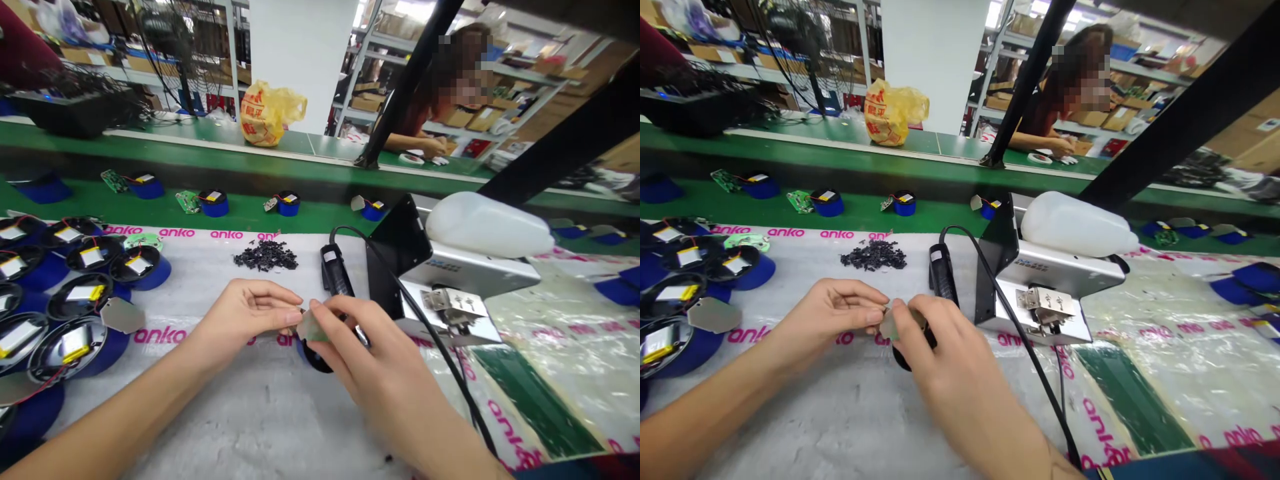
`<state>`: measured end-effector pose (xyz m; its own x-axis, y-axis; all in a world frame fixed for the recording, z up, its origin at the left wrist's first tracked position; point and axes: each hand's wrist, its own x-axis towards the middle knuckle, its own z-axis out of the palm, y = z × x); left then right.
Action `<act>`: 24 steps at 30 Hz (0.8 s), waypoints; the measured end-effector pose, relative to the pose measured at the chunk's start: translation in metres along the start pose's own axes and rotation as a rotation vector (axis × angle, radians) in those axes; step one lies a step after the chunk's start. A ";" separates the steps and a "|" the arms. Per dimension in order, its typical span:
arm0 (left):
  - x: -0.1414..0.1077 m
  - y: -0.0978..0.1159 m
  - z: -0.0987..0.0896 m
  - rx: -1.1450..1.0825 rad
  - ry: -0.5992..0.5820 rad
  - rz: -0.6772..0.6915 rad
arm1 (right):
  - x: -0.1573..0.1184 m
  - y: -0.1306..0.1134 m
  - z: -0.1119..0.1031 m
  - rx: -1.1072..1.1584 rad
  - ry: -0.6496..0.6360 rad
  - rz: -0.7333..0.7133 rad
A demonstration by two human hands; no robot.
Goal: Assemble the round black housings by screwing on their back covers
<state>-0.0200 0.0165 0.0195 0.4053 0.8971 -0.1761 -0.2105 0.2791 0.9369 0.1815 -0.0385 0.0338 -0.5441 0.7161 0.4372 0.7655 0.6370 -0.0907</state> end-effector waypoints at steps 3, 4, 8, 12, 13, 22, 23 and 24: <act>-0.006 0.006 0.004 0.104 -0.029 0.029 | 0.002 0.005 -0.008 0.074 -0.056 -0.015; -0.007 0.007 0.004 0.199 -0.024 0.044 | 0.001 0.007 -0.011 0.126 -0.082 0.024; -0.008 0.003 0.005 0.751 0.006 0.189 | -0.004 0.015 -0.017 0.360 -0.108 0.215; -0.003 -0.017 0.013 0.869 -0.230 0.266 | -0.016 0.017 -0.011 0.481 0.006 0.280; -0.001 -0.022 0.016 0.836 -0.258 0.265 | -0.019 0.015 -0.009 0.493 0.027 0.282; -0.007 -0.032 0.027 0.338 -0.226 -0.186 | -0.052 -0.001 0.015 0.607 0.132 0.263; -0.007 -0.031 0.024 0.246 -0.270 -0.248 | -0.053 -0.001 0.017 0.634 0.143 0.290; -0.006 -0.029 0.021 0.169 -0.319 -0.282 | -0.054 0.000 0.018 0.659 0.149 0.315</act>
<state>0.0025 -0.0047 -0.0004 0.6852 0.6364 -0.3543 0.0846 0.4136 0.9065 0.2046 -0.0717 -0.0062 -0.2448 0.8766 0.4143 0.4873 0.4807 -0.7290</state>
